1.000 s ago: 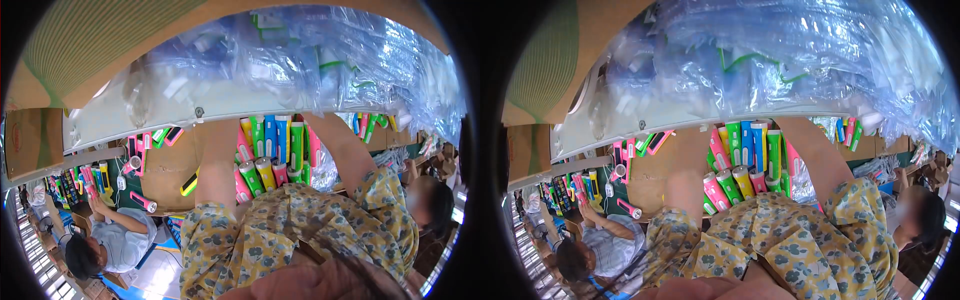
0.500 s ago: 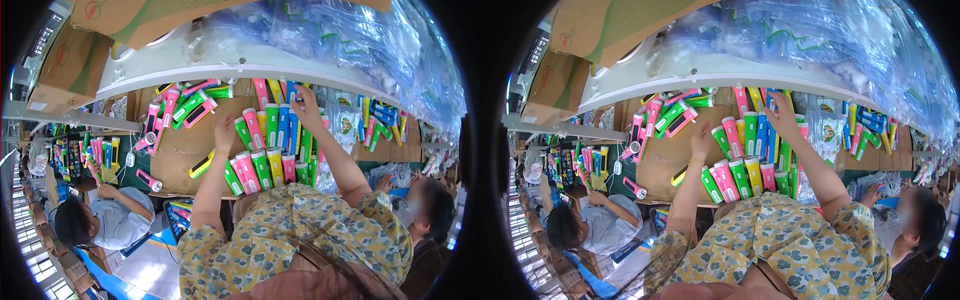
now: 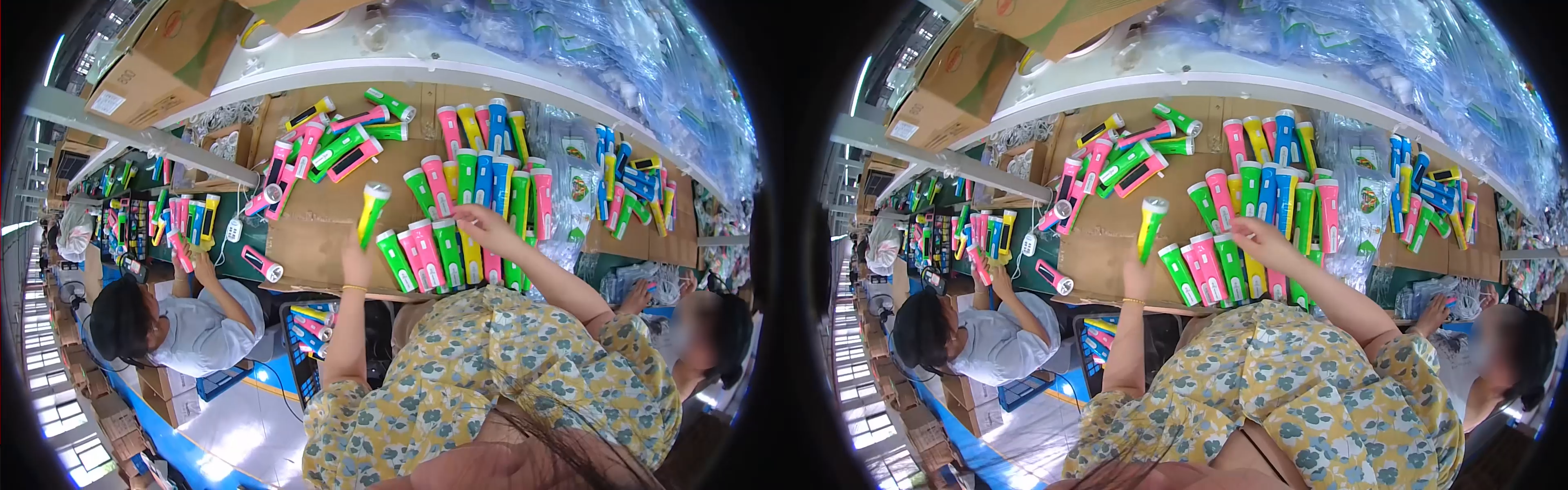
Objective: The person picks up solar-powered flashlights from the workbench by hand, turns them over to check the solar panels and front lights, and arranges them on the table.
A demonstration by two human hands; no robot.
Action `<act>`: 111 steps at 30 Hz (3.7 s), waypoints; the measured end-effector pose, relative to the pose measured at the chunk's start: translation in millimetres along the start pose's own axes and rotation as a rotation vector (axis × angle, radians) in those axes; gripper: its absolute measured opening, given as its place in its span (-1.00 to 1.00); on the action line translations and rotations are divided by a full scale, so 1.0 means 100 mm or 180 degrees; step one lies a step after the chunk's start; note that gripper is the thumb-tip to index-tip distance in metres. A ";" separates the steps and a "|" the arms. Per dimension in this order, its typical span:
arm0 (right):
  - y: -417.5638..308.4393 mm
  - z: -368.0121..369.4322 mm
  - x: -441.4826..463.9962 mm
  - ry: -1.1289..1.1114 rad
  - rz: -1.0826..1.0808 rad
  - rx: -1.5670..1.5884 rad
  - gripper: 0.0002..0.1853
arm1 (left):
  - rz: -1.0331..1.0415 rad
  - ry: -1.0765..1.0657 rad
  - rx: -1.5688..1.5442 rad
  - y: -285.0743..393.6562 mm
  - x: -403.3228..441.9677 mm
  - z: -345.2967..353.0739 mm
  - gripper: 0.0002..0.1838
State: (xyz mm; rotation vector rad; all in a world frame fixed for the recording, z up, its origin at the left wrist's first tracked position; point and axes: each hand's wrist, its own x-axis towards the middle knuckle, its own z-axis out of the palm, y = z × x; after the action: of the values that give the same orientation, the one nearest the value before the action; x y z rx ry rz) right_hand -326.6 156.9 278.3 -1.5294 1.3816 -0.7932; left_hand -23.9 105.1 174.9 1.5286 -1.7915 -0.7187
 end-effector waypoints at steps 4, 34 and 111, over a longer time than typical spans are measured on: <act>-0.10 0.48 0.06 0.0007 -0.0151 0.0820 -0.42 | 0.0336 -0.0501 -0.1009 0.86 -0.26 0.08 -0.51; -0.13 0.43 -0.51 0.0089 0.1478 0.2850 -0.51 | -0.0679 0.0797 0.1715 -1.10 -0.06 -1.08 -0.57; -0.68 0.43 -0.57 -0.0040 0.1822 0.3687 -0.56 | -0.2654 -0.1206 -0.4397 1.78 -0.63 -0.43 -0.45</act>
State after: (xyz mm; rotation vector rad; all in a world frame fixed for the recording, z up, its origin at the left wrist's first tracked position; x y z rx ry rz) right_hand -270.0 218.9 329.5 -0.2246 0.9402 -0.9374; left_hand -94.9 196.8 329.9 1.0248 -0.3436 -2.1314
